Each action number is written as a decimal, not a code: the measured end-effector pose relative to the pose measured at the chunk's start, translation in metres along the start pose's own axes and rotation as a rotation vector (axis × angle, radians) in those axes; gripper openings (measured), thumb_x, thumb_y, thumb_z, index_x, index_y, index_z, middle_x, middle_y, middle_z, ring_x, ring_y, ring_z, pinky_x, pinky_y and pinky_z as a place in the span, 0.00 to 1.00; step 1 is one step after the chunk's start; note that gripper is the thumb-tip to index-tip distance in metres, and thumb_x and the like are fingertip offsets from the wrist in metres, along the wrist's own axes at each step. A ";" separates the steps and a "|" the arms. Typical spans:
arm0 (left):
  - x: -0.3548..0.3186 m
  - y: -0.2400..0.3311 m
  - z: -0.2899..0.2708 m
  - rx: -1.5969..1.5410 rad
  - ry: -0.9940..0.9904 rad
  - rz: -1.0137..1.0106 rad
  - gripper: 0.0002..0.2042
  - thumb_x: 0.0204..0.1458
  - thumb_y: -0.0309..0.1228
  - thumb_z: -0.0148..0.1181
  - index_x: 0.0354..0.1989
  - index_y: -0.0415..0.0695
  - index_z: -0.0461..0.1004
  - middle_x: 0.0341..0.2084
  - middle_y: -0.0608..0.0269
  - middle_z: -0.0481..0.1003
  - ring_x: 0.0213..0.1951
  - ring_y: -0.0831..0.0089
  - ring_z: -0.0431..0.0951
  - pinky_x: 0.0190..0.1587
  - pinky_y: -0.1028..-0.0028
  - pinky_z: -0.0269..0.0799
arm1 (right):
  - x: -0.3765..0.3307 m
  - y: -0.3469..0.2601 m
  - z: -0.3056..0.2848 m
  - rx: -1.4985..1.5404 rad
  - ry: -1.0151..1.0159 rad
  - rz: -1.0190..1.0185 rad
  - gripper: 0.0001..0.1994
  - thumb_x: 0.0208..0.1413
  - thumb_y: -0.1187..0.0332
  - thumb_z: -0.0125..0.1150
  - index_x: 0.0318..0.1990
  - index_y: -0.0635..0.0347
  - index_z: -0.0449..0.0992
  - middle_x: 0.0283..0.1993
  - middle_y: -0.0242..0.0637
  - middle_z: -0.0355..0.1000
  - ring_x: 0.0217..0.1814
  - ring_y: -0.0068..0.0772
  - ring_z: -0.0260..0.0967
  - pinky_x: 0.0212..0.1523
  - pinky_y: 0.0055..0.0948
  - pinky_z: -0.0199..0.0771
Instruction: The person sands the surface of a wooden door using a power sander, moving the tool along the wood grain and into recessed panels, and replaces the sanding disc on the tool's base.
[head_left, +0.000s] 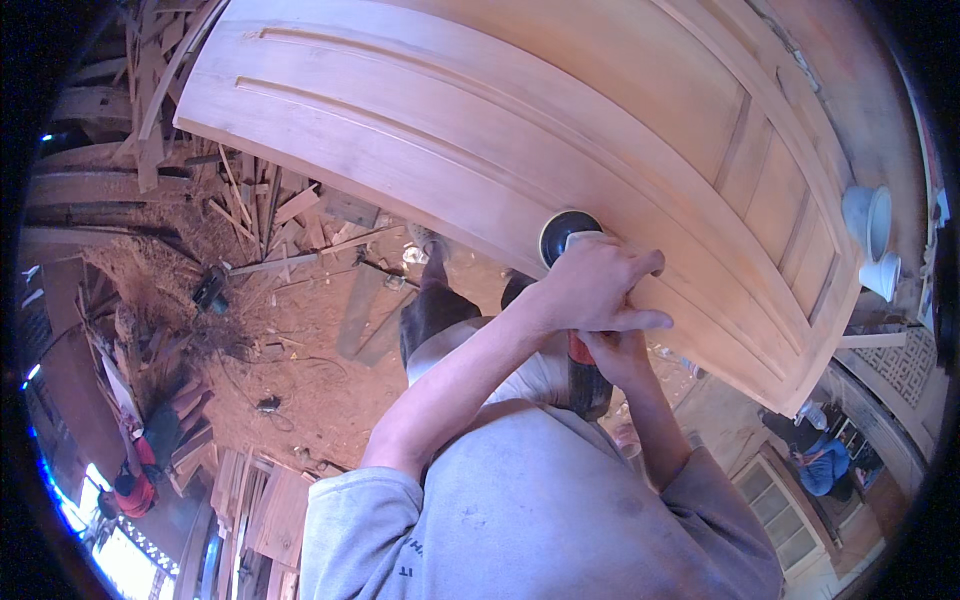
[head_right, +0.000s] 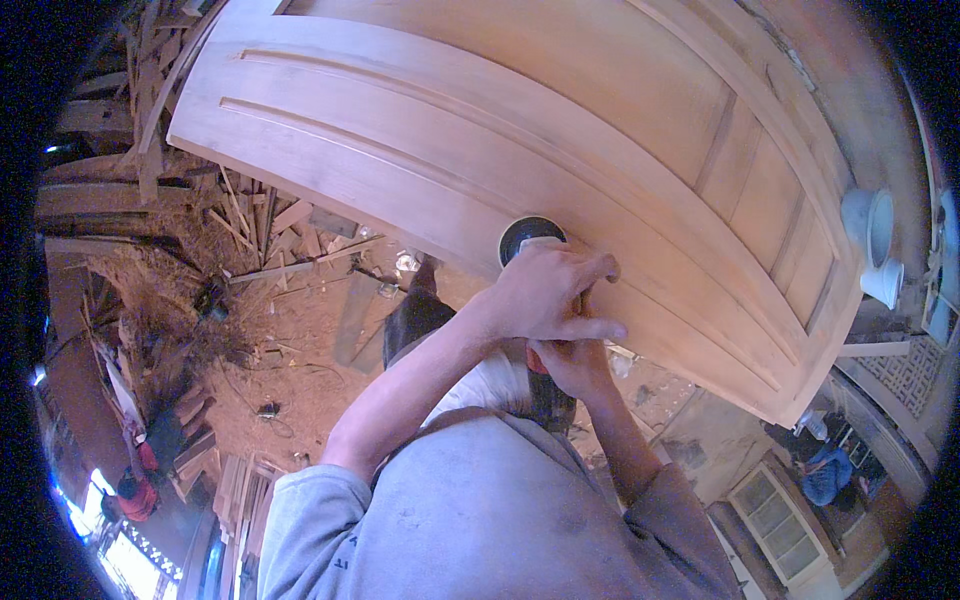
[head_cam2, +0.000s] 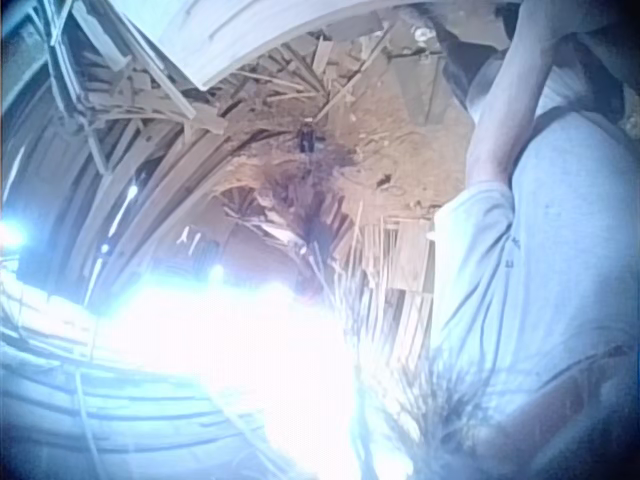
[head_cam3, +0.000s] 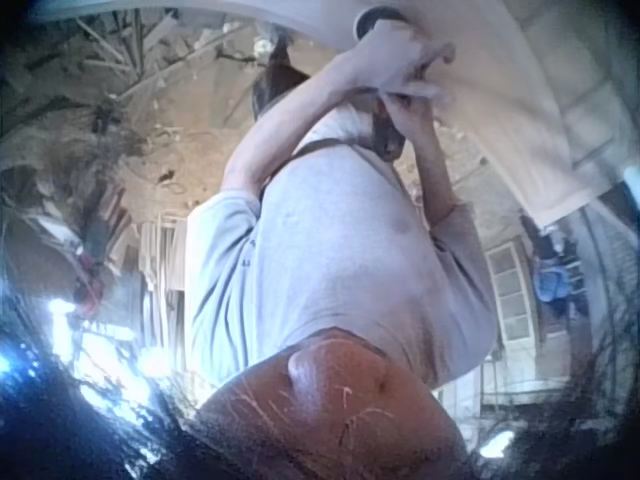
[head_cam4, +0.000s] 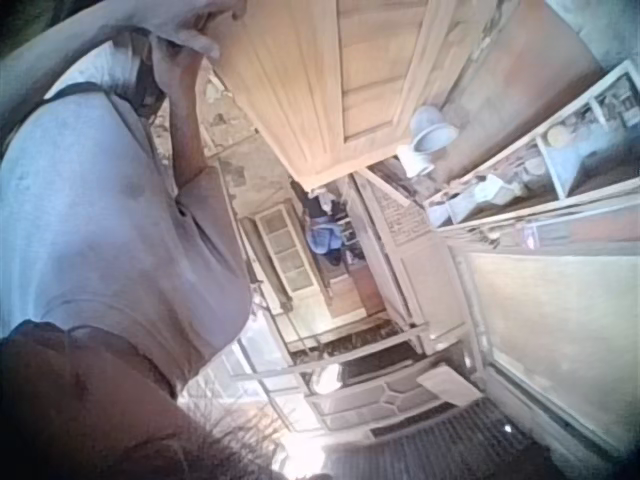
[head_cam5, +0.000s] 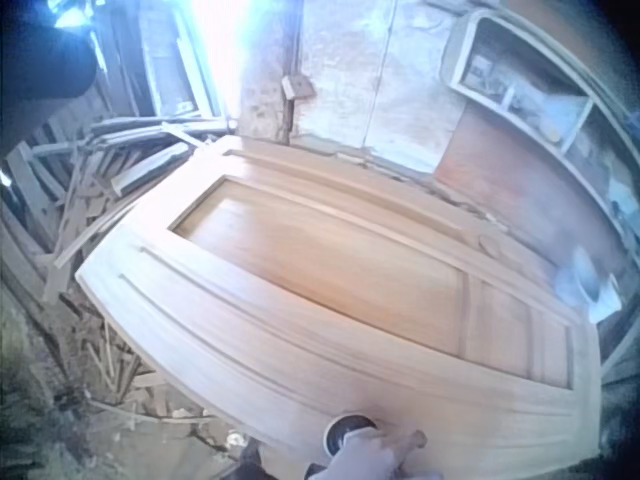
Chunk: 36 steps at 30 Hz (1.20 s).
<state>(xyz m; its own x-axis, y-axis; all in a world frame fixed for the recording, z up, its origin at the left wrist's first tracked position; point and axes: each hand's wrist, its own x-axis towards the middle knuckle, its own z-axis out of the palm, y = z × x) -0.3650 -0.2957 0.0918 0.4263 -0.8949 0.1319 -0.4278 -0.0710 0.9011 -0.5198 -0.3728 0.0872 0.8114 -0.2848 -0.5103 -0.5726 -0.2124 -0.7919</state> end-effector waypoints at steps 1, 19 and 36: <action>-0.003 -0.005 -0.008 -0.001 0.005 -0.004 0.31 0.45 0.64 0.59 0.39 0.43 0.71 0.17 0.55 0.73 0.28 0.52 0.77 0.33 0.57 0.68 | 0.004 -0.011 0.006 0.001 -0.019 0.021 0.23 0.53 0.63 0.65 0.51 0.65 0.66 0.44 0.44 0.71 0.43 0.39 0.73 0.43 0.40 0.73; -0.050 -0.055 -0.154 0.001 0.004 -0.105 0.30 0.46 0.60 0.61 0.37 0.41 0.72 0.18 0.54 0.73 0.29 0.54 0.77 0.33 0.60 0.71 | 0.076 -0.094 0.112 -0.070 -0.205 0.090 0.36 0.57 0.69 0.64 0.66 0.64 0.46 0.63 0.43 0.59 0.64 0.32 0.61 0.61 0.30 0.66; -0.093 -0.105 -0.269 0.036 0.133 -0.136 0.28 0.46 0.58 0.62 0.35 0.41 0.72 0.15 0.57 0.73 0.27 0.56 0.78 0.32 0.62 0.72 | 0.146 -0.188 0.202 -0.015 -0.178 -0.054 0.29 0.50 0.65 0.69 0.55 0.64 0.60 0.44 0.40 0.70 0.42 0.29 0.69 0.40 0.32 0.72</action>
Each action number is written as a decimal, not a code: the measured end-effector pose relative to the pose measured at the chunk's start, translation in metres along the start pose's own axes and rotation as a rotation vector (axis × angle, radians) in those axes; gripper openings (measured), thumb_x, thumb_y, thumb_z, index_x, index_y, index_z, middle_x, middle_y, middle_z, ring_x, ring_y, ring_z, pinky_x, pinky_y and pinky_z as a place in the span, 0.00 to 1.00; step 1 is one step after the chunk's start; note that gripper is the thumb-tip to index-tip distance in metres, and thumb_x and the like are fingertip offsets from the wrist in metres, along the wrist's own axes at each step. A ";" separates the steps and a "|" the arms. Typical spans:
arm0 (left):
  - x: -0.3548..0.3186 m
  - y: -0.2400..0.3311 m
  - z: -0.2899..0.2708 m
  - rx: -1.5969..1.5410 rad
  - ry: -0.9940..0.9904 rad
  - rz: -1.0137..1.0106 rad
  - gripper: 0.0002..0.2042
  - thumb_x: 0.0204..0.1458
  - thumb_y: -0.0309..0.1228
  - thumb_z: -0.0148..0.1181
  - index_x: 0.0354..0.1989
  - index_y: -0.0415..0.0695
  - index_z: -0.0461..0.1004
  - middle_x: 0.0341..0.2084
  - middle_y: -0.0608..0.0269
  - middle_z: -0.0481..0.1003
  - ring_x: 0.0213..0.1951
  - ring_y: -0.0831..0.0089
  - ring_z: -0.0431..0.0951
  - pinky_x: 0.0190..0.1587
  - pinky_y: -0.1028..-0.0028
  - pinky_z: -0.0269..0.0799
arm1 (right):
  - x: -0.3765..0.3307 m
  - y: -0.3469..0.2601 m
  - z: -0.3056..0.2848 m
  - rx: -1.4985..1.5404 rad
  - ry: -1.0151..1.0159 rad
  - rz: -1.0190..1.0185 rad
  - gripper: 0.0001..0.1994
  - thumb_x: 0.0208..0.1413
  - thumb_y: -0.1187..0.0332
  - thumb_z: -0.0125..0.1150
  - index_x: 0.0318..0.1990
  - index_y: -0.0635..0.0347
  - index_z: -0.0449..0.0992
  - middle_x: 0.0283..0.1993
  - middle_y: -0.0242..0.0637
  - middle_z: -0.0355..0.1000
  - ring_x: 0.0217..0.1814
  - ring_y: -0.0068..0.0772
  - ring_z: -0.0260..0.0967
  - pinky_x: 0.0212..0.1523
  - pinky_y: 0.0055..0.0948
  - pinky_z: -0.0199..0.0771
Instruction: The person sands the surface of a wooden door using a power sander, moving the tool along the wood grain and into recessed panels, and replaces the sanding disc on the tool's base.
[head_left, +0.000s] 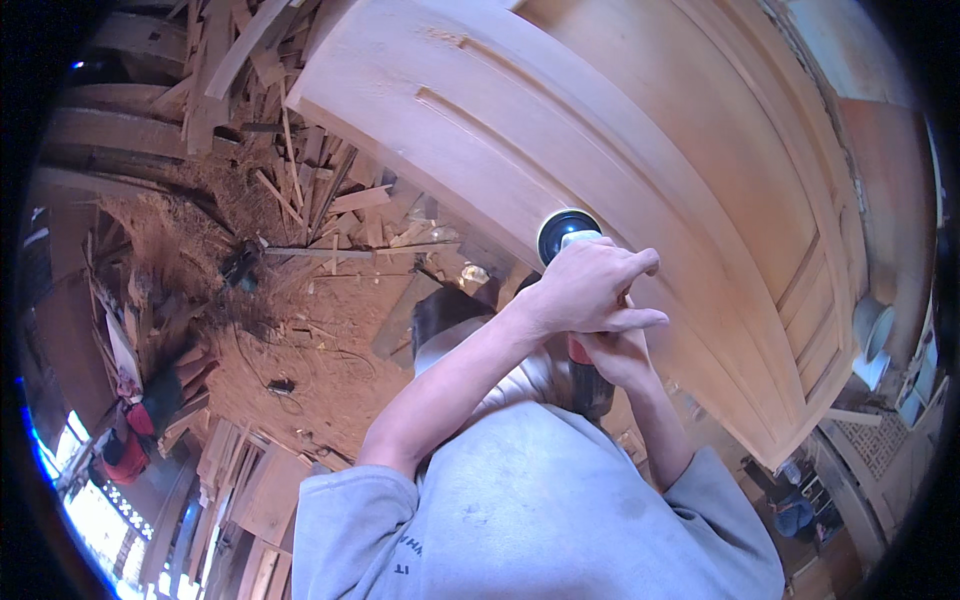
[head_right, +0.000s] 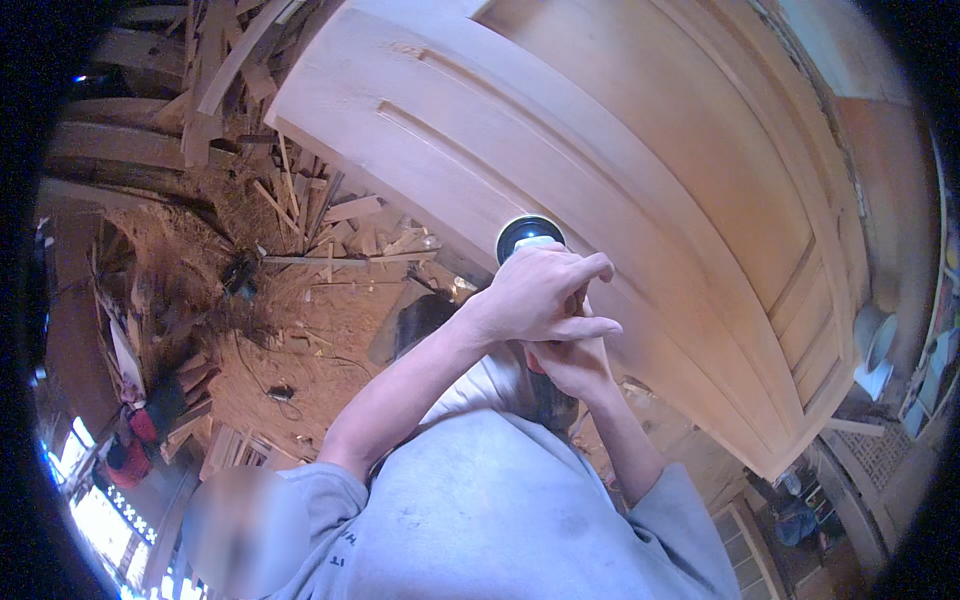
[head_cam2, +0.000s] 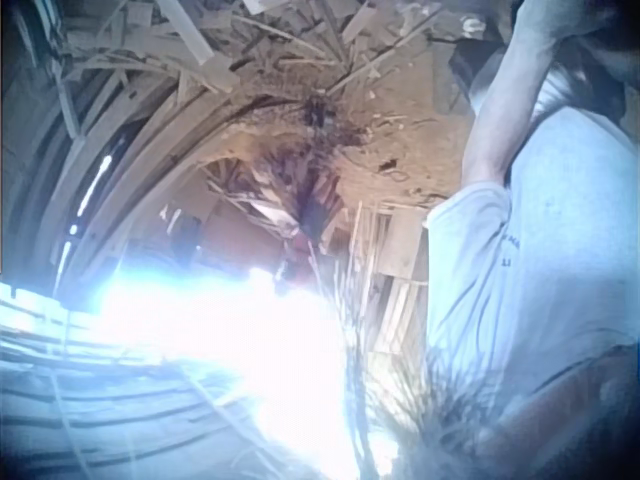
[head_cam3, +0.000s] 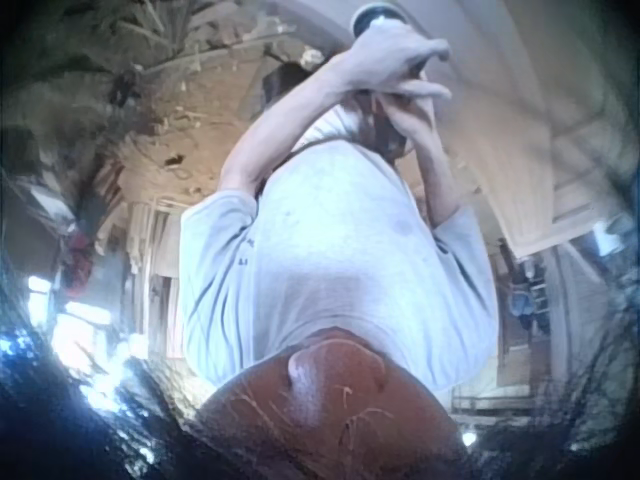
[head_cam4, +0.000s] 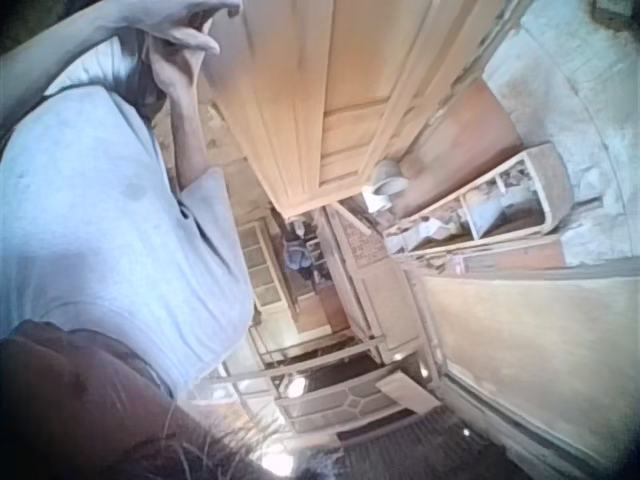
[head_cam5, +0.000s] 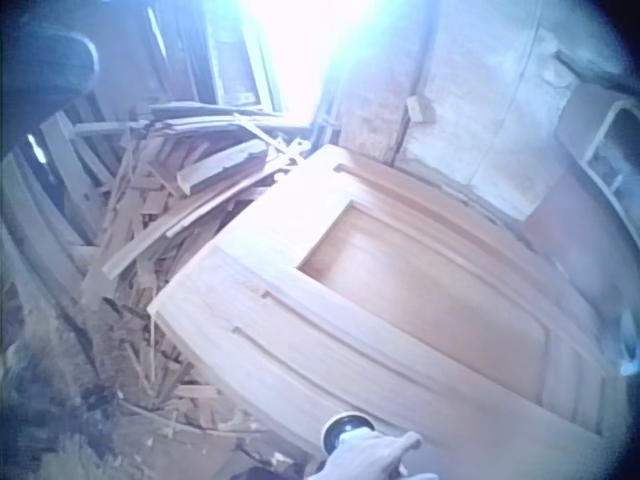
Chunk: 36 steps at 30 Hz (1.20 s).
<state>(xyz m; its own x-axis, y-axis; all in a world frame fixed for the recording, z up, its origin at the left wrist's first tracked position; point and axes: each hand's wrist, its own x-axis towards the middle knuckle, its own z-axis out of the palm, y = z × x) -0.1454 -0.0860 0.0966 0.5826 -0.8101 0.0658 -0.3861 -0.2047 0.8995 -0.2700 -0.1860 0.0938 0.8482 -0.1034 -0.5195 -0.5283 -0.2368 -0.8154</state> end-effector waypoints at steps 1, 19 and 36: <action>0.000 -0.003 -0.007 0.006 0.010 -0.002 0.28 0.46 0.58 0.63 0.35 0.41 0.72 0.15 0.57 0.73 0.27 0.56 0.78 0.32 0.62 0.72 | 0.006 0.000 0.004 -0.057 0.018 -0.073 0.28 0.50 0.64 0.69 0.54 0.63 0.60 0.42 0.38 0.71 0.39 0.27 0.70 0.38 0.31 0.72; -0.011 -0.070 -0.134 -0.036 0.312 -0.134 0.23 0.40 0.46 0.73 0.35 0.41 0.74 0.13 0.61 0.71 0.19 0.66 0.74 0.24 0.69 0.67 | 0.127 -0.114 0.063 -0.039 -0.306 0.062 0.22 0.49 0.65 0.67 0.49 0.64 0.68 0.43 0.40 0.72 0.44 0.32 0.71 0.43 0.35 0.73; -0.033 -0.143 -0.295 -0.046 0.277 -0.188 0.23 0.39 0.45 0.74 0.36 0.42 0.74 0.15 0.63 0.73 0.20 0.68 0.74 0.26 0.71 0.67 | 0.227 -0.212 0.175 -0.019 -0.290 -0.021 0.26 0.48 0.68 0.67 0.53 0.64 0.65 0.40 0.39 0.71 0.40 0.30 0.72 0.38 0.33 0.74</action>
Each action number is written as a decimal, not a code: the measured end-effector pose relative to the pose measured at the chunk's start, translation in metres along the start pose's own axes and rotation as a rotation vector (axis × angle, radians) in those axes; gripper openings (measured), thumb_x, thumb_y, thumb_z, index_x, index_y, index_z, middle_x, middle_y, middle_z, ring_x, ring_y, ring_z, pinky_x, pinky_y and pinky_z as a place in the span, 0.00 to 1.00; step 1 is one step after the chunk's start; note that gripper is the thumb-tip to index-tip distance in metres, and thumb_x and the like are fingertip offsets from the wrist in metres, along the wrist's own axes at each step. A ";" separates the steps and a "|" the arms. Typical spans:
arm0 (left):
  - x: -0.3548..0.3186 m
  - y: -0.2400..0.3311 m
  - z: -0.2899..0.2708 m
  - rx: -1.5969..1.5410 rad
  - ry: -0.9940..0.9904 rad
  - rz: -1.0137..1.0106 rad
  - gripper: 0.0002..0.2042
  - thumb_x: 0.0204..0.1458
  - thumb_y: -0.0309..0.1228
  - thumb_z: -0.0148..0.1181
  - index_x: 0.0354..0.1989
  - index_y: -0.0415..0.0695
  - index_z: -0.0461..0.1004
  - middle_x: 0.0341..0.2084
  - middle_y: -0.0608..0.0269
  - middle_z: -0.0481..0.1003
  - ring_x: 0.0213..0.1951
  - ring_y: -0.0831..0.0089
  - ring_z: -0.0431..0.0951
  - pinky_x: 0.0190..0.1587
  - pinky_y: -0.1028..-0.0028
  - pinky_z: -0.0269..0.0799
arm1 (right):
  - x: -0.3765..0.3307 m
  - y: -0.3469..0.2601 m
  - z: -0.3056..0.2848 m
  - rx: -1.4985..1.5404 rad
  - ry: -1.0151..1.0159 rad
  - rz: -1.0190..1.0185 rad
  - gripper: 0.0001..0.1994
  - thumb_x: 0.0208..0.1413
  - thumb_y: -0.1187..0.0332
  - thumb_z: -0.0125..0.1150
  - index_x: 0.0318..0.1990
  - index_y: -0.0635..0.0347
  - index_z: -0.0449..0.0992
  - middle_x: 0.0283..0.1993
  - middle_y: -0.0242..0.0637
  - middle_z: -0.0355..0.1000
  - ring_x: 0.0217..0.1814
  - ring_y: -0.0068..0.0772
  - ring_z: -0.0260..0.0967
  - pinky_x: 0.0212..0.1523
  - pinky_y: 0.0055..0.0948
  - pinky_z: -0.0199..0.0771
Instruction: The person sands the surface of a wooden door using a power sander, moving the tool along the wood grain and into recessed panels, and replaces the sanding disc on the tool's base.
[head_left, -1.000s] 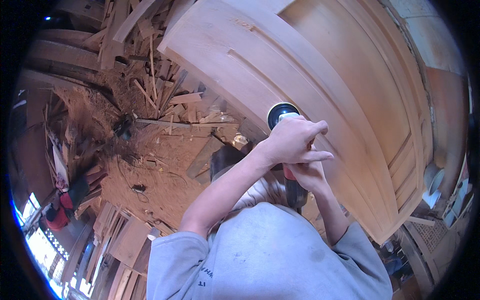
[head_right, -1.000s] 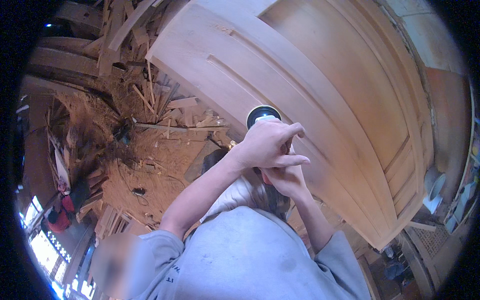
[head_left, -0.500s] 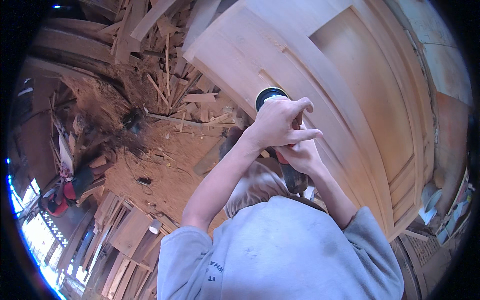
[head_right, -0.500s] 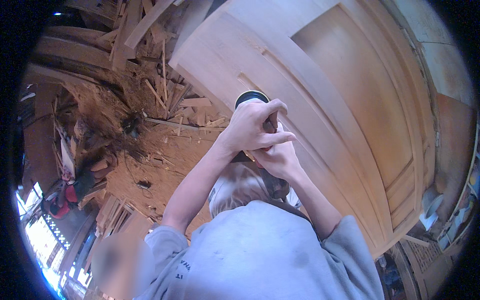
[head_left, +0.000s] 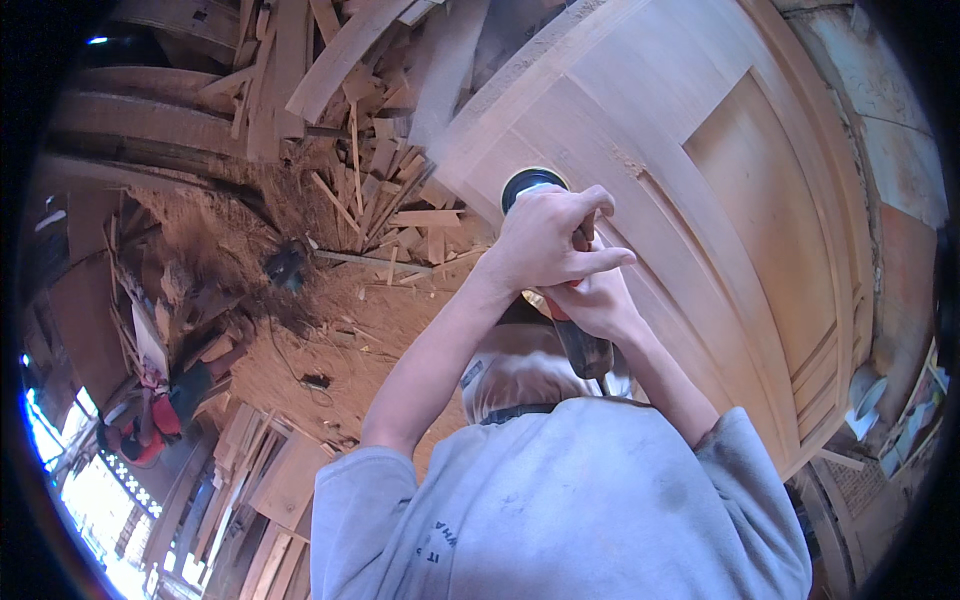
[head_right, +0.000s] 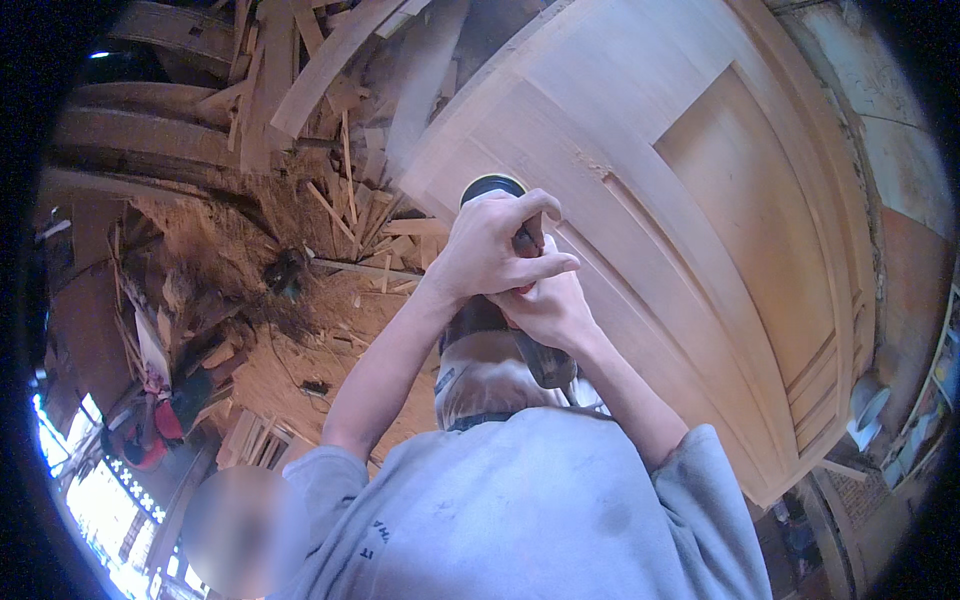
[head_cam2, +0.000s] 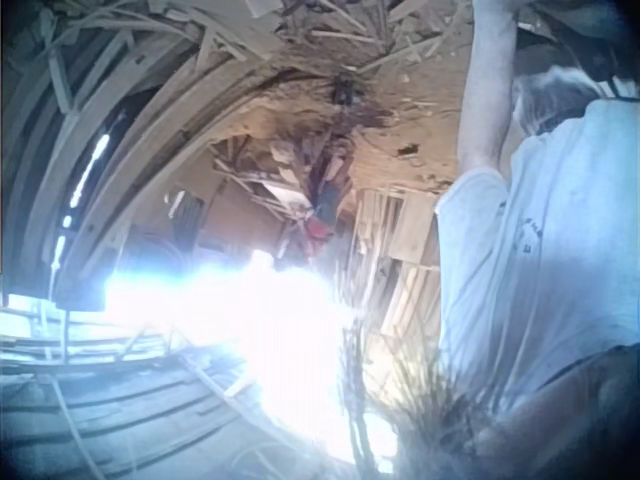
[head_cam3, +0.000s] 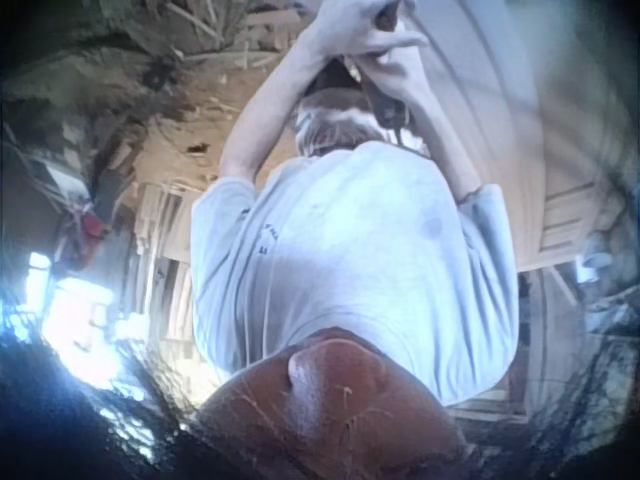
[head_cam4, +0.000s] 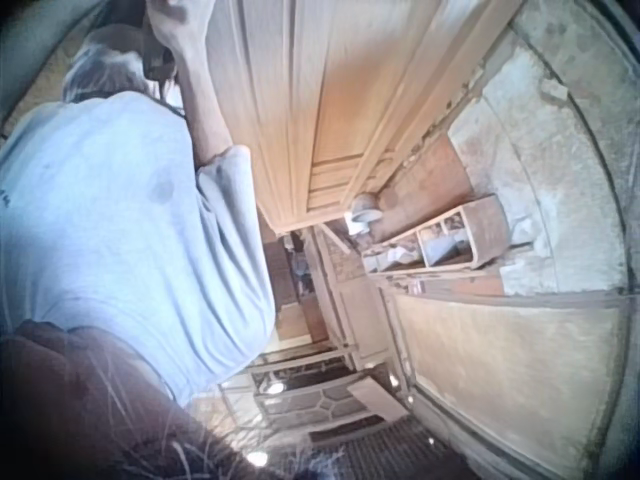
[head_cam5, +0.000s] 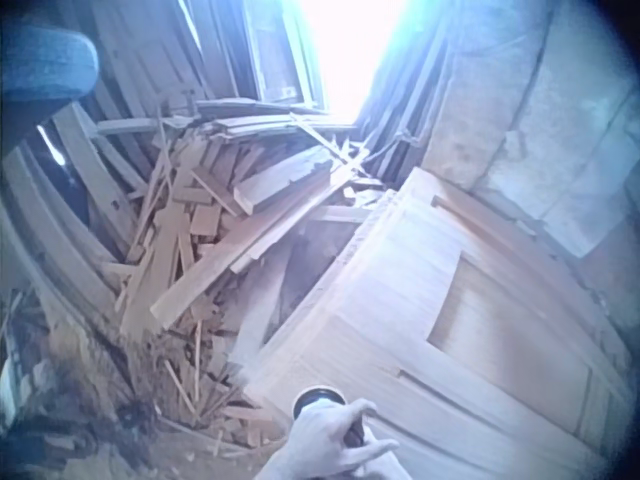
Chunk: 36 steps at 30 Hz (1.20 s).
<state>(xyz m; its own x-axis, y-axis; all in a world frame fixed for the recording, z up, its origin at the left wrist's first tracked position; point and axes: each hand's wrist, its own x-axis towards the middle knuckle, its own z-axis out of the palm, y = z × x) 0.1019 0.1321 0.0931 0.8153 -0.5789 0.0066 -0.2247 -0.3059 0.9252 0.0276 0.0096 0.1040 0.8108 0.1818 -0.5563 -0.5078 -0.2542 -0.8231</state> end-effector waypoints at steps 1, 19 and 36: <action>0.001 -0.003 -0.008 -0.013 -0.011 -0.008 0.23 0.39 0.45 0.74 0.36 0.42 0.74 0.15 0.63 0.73 0.20 0.68 0.74 0.26 0.71 0.67 | 0.006 -0.005 0.004 -0.003 0.000 -0.008 0.26 0.48 0.68 0.67 0.53 0.64 0.64 0.39 0.39 0.71 0.39 0.30 0.72 0.37 0.32 0.74; 0.033 0.041 -0.034 0.267 -0.160 0.323 0.14 0.50 0.40 0.65 0.38 0.43 0.77 0.30 0.55 0.78 0.34 0.58 0.80 0.40 0.64 0.74 | 0.002 -0.007 0.017 0.136 0.274 -0.159 0.15 0.46 0.72 0.69 0.41 0.62 0.71 0.32 0.34 0.71 0.33 0.26 0.69 0.32 0.30 0.71; 0.052 0.007 0.032 0.118 -0.444 0.457 0.24 0.56 0.50 0.55 0.19 0.41 0.76 0.21 0.54 0.76 0.30 0.55 0.77 0.40 0.61 0.72 | -0.022 0.022 0.004 0.109 0.508 0.072 0.28 0.55 0.65 0.66 0.60 0.66 0.64 0.56 0.42 0.66 0.57 0.30 0.64 0.53 0.33 0.69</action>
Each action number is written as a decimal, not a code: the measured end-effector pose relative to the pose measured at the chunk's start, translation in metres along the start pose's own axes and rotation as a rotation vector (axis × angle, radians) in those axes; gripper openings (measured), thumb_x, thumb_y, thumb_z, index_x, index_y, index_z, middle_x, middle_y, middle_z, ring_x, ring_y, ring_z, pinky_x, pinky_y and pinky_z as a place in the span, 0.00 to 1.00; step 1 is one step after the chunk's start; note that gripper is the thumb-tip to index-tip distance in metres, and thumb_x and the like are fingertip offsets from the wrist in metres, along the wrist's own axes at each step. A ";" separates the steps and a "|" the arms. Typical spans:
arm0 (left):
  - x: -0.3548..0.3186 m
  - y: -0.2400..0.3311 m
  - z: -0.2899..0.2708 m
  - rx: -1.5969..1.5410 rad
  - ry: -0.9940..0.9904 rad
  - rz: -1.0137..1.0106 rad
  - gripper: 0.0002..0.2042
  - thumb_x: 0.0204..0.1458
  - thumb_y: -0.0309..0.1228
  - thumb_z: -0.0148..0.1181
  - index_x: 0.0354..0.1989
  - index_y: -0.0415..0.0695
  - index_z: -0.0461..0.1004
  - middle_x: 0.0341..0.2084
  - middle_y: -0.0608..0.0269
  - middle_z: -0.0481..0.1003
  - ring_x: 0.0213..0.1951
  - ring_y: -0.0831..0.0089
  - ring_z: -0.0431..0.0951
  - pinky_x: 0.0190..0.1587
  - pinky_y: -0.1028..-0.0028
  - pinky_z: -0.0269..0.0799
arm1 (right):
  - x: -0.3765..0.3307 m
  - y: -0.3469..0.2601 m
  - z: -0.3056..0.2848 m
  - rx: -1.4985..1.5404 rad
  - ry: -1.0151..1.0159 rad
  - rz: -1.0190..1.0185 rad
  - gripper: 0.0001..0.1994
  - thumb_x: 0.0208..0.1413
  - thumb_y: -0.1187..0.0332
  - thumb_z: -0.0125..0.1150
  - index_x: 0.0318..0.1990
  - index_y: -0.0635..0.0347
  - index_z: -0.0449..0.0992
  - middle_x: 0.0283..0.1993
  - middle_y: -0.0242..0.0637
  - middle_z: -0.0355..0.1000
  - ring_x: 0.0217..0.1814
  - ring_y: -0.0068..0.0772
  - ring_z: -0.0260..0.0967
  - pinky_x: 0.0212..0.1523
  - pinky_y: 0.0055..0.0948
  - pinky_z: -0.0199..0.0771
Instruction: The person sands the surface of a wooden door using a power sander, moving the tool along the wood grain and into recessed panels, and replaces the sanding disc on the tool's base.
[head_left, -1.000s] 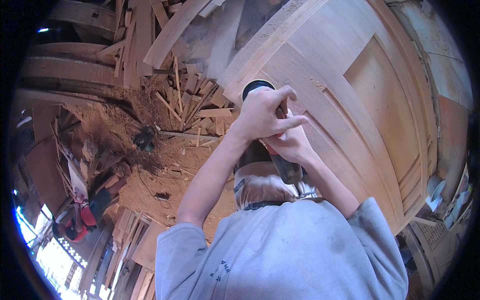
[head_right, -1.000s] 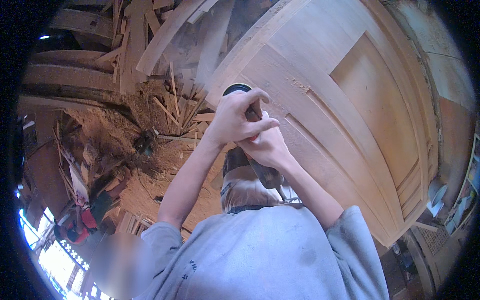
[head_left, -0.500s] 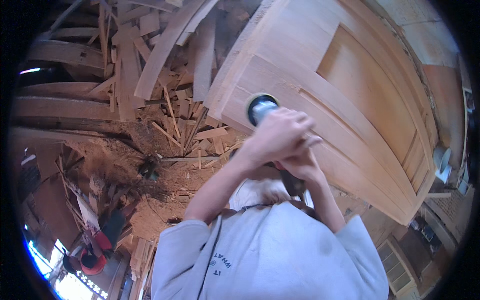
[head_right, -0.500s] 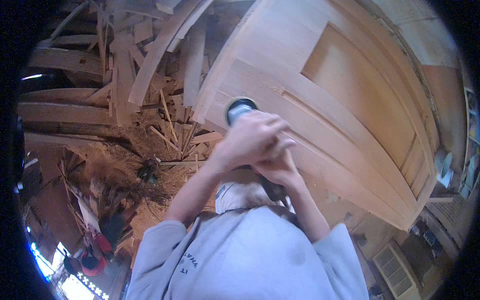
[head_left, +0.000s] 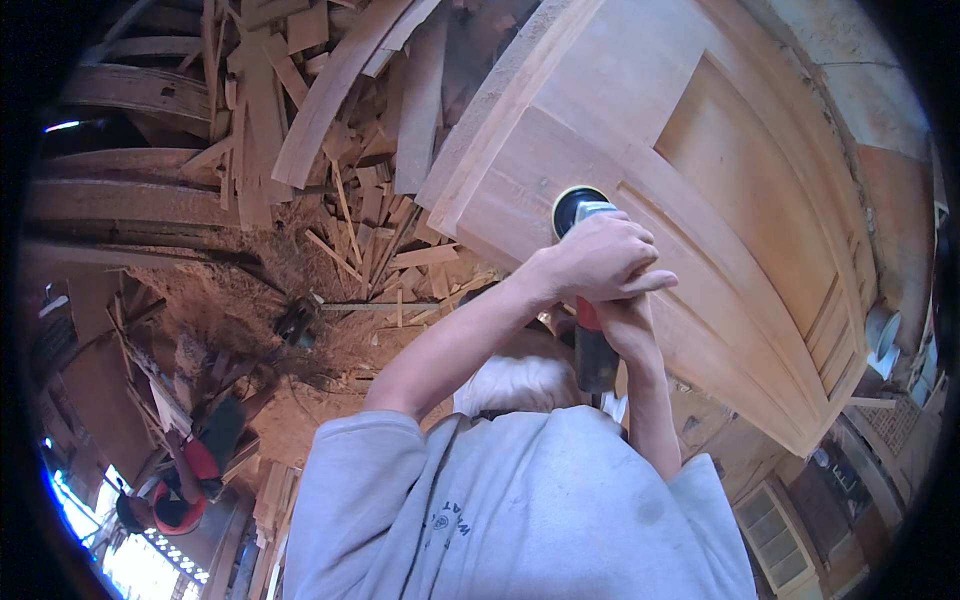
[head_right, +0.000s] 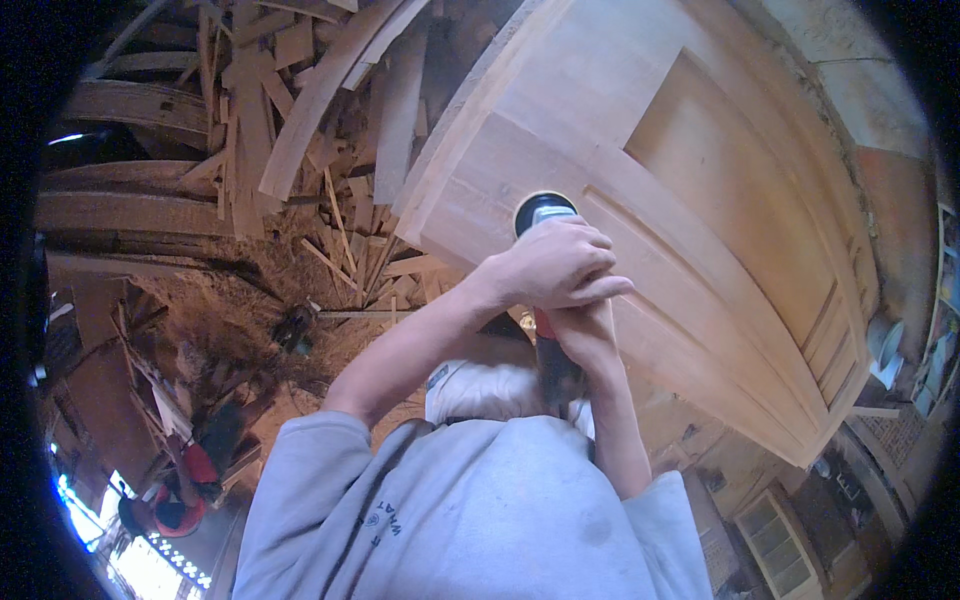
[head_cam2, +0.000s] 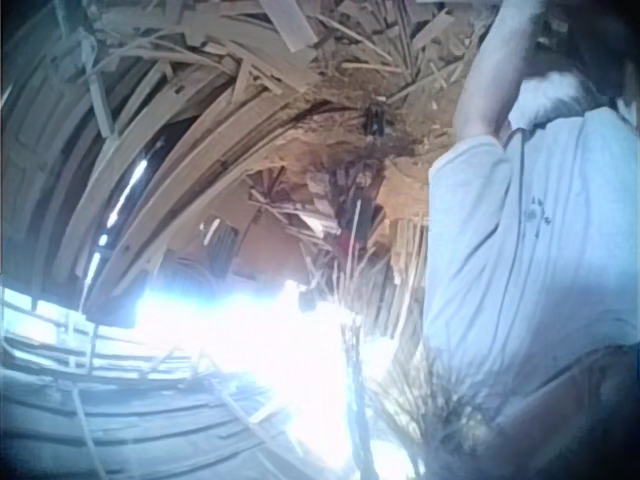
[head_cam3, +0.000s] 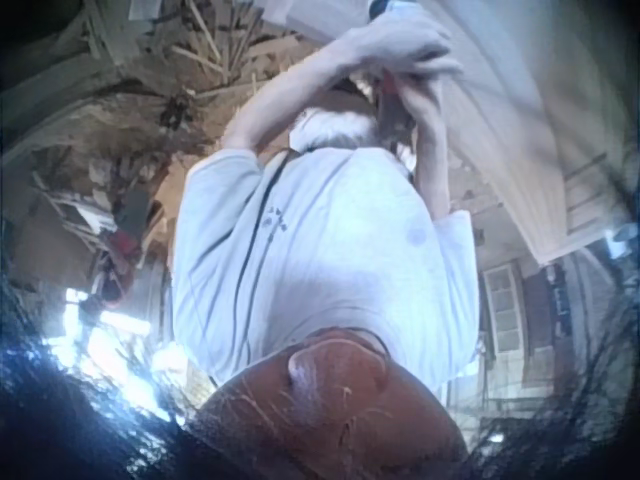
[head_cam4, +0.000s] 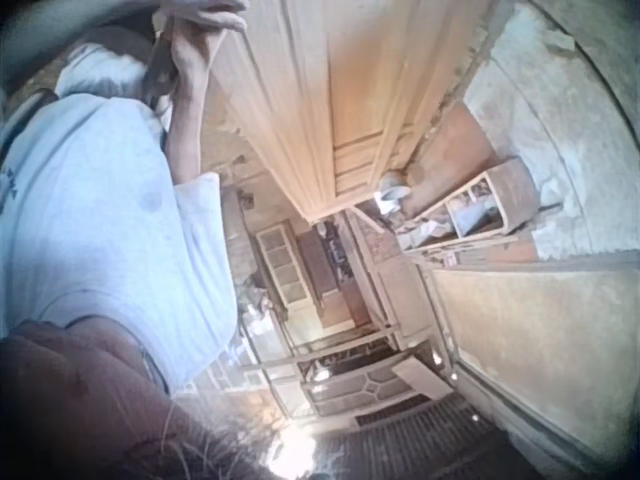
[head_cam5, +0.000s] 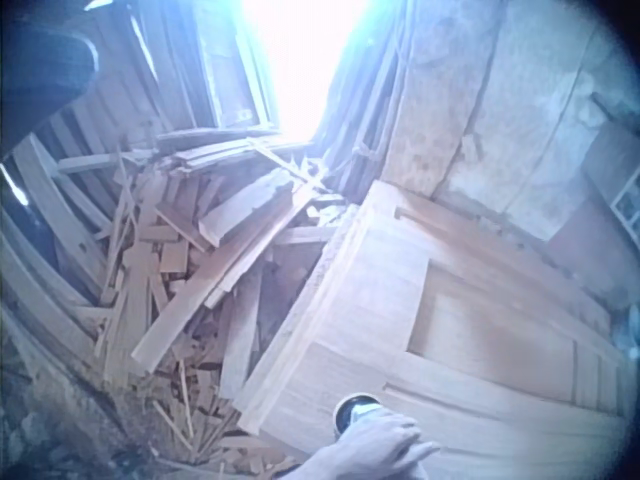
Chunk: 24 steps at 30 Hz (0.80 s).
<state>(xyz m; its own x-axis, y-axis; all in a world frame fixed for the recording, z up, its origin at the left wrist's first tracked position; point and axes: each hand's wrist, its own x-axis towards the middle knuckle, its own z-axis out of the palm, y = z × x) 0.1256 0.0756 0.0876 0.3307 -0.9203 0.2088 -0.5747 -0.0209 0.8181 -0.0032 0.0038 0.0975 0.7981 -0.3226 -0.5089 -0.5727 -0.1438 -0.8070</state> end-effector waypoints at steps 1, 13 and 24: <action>-0.005 -0.003 -0.005 -0.002 -0.004 -0.012 0.22 0.56 0.48 0.56 0.20 0.41 0.77 0.22 0.54 0.75 0.31 0.56 0.77 0.40 0.62 0.72 | 0.002 -0.002 0.008 -0.020 -0.003 -0.008 0.28 0.54 0.65 0.66 0.60 0.66 0.64 0.56 0.43 0.66 0.57 0.31 0.64 0.54 0.33 0.69; -0.045 -0.028 -0.083 0.060 0.078 -0.175 0.12 0.50 0.31 0.59 0.20 0.37 0.71 0.19 0.52 0.69 0.25 0.54 0.70 0.32 0.62 0.65 | 0.050 -0.039 0.076 -0.039 -0.140 0.050 0.28 0.44 0.61 0.67 0.48 0.69 0.63 0.36 0.63 0.74 0.45 0.62 0.74 0.45 0.46 0.76; -0.021 0.047 0.042 -0.011 -0.013 -0.105 0.12 0.50 0.35 0.61 0.19 0.41 0.74 0.21 0.57 0.73 0.27 0.60 0.75 0.35 0.65 0.70 | -0.054 0.051 -0.011 -0.023 -0.085 0.016 0.25 0.42 0.65 0.70 0.47 0.64 0.69 0.43 0.48 0.74 0.45 0.45 0.75 0.46 0.37 0.76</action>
<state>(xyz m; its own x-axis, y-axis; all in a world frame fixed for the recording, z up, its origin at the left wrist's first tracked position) 0.0599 0.0779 0.0989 0.3788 -0.9184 0.1145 -0.5289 -0.1133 0.8411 -0.0771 0.0035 0.0874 0.8010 -0.2444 -0.5465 -0.5893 -0.1613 -0.7917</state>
